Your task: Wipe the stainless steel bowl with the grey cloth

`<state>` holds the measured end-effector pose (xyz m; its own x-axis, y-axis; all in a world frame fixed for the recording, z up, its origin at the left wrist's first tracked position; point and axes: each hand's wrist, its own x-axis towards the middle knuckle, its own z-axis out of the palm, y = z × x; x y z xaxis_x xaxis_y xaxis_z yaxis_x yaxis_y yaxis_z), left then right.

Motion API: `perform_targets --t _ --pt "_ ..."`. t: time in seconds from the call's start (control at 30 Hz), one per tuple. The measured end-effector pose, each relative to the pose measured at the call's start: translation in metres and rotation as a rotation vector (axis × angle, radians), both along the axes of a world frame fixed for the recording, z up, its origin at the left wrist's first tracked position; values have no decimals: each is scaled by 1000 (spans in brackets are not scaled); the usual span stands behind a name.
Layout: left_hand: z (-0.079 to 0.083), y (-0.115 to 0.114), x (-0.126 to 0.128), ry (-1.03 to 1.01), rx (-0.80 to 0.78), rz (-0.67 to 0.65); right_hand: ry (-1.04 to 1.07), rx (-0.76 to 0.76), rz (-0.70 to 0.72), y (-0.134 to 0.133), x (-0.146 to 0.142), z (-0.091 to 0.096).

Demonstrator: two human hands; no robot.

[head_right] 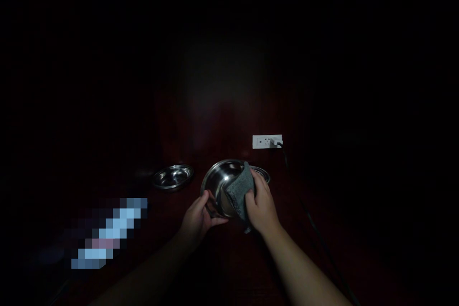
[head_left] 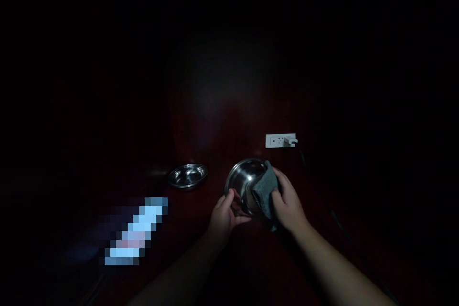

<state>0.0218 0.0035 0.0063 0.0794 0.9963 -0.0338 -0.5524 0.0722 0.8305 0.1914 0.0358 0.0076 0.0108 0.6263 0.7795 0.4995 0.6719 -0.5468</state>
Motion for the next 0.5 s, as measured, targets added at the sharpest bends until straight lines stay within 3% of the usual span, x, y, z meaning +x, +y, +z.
perform_targets --t 0.5 --pt "-3 -6 1 154 222 -12 -80 186 22 -20 2 17"
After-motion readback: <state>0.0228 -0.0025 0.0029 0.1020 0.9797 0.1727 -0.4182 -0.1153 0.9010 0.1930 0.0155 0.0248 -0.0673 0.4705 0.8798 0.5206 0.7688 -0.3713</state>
